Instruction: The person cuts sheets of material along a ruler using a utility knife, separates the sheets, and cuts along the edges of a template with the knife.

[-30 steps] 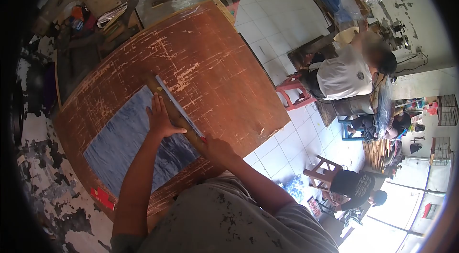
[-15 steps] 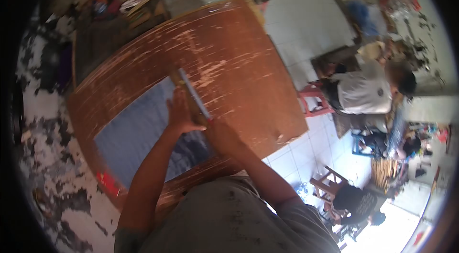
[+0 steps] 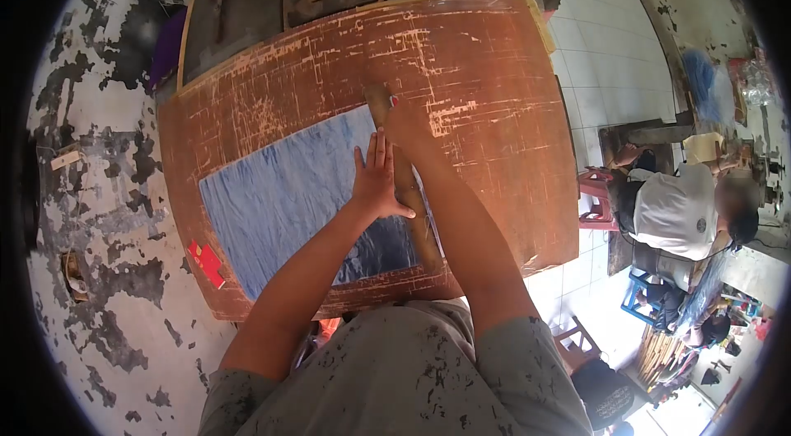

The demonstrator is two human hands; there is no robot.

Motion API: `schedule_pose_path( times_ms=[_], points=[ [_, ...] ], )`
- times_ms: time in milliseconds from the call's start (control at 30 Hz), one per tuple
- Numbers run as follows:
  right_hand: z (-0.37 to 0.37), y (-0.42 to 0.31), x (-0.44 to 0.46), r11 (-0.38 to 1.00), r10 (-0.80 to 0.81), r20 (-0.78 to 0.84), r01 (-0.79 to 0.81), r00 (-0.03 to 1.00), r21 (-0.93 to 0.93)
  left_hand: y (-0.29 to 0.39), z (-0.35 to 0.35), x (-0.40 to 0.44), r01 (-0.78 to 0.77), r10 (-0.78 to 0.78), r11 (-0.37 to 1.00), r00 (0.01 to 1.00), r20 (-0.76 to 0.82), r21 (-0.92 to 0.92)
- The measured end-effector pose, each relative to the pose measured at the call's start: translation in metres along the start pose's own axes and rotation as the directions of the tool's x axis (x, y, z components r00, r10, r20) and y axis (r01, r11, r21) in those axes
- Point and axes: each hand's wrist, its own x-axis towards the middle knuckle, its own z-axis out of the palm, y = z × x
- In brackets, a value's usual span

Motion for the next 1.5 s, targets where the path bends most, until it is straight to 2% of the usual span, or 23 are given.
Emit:
schedule_pose_path(
  times_ms=[33, 100, 200, 300, 333, 400, 433, 500, 567, 633, 667, 700, 767, 833, 967, 1167, 1267, 1367, 1433, 1500],
  points=[
    [-0.016, -0.009, 0.002, 0.989, 0.099, 0.09, -0.108, 0.991, 0.105, 0.0, 0.001, 0.0, 0.003, -0.003, 1.0, 1.0, 0.003, -0.005],
    [-0.04, -0.025, 0.002, 0.954, 0.186, 0.192, -0.223, 0.964, 0.198, -0.001, 0.0, -0.001, -0.01, 0.01, 1.0, 1.0, -0.014, -0.002],
    [-0.06, -0.036, -0.002, 0.961, 0.18, 0.3, -0.233, 0.937, 0.15, 0.0, 0.0, -0.001, -0.008, 0.008, 1.0, 1.0, -0.024, -0.005],
    [-0.064, -0.036, -0.011, 0.943, 0.198, 0.318, -0.269, 0.927, 0.197, 0.002, -0.005, 0.0, 0.01, -0.01, 1.0, 1.0, 0.023, 0.021],
    [-0.059, -0.032, -0.017, 0.998, 0.06, 0.336, -0.068, 0.94, 0.013, 0.002, -0.006, 0.001, 0.008, -0.008, 1.0, 1.0, 0.023, 0.021],
    [-0.048, -0.027, -0.036, 0.976, -0.071, 0.389, 0.145, 0.918, -0.163, 0.003, -0.006, 0.001, 0.022, -0.025, 0.998, 0.998, 0.051, 0.055],
    [-0.043, -0.028, -0.054, 0.994, 0.074, 0.388, -0.037, 0.919, -0.101, 0.003, -0.005, -0.001, 0.024, -0.027, 0.998, 0.998, 0.057, 0.05],
    [-0.036, -0.03, -0.09, 0.975, 0.22, 0.39, -0.219, 0.894, -0.047, 0.002, -0.008, 0.001, 0.021, -0.025, 0.998, 0.997, 0.067, 0.064],
    [-0.014, -0.026, -0.133, 0.92, 0.328, 0.332, -0.379, 0.884, 0.101, 0.005, -0.009, 0.001, 0.034, -0.04, 0.996, 0.997, 0.072, 0.086],
    [-0.012, -0.011, -0.171, 0.997, 0.057, 0.457, -0.071, 0.888, 0.013, 0.006, -0.01, -0.001, 0.046, -0.055, 0.992, 0.995, 0.078, 0.121],
    [-0.012, -0.015, -0.19, 0.952, 0.186, 0.438, -0.272, 0.88, 0.142, 0.007, -0.012, -0.002, 0.052, -0.063, 0.992, 0.994, 0.093, 0.117],
    [-0.029, -0.028, -0.209, 0.849, 0.314, 0.43, -0.453, 0.846, 0.273, 0.008, -0.014, -0.001, 0.055, -0.067, 0.992, 0.992, 0.104, 0.117],
    [-0.061, -0.052, -0.244, 0.849, 0.359, 0.447, -0.486, 0.819, 0.208, 0.007, -0.014, 0.001, 0.055, -0.067, 0.99, 0.993, 0.092, 0.127],
    [-0.024, -0.032, -0.279, 0.773, 0.466, 0.512, -0.613, 0.721, 0.16, 0.006, -0.012, -0.002, 0.055, -0.067, 0.99, 0.994, 0.09, 0.131],
    [0.013, -0.017, -0.332, 0.788, 0.467, 0.478, -0.595, 0.744, 0.157, 0.008, -0.01, 0.001, 0.049, -0.063, 0.99, 0.993, 0.104, 0.132],
    [0.015, -0.028, -0.366, 0.745, 0.516, 0.482, -0.648, 0.708, 0.155, 0.005, -0.01, -0.003, 0.038, -0.052, 0.992, 0.991, 0.121, 0.121],
    [0.019, -0.026, -0.382, 0.771, 0.509, 0.48, -0.626, 0.715, 0.115, 0.005, -0.009, 0.0, 0.037, -0.054, 0.991, 0.99, 0.134, 0.129],
    [0.008, -0.014, -0.373, 0.802, 0.482, 0.433, -0.583, 0.762, 0.133, 0.006, -0.016, 0.003, 0.038, -0.056, 0.99, 0.99, 0.129, 0.136],
    [-0.02, -0.016, -0.362, 0.848, 0.455, 0.432, -0.526, 0.779, 0.056, 0.005, -0.015, 0.0, 0.043, -0.063, 0.99, 0.988, 0.143, 0.138],
    [-0.053, -0.026, -0.308, 0.808, 0.492, 0.329, -0.564, 0.806, 0.173, 0.004, -0.012, 0.0, 0.027, -0.043, 0.99, 0.993, 0.113, 0.141]
  ],
)
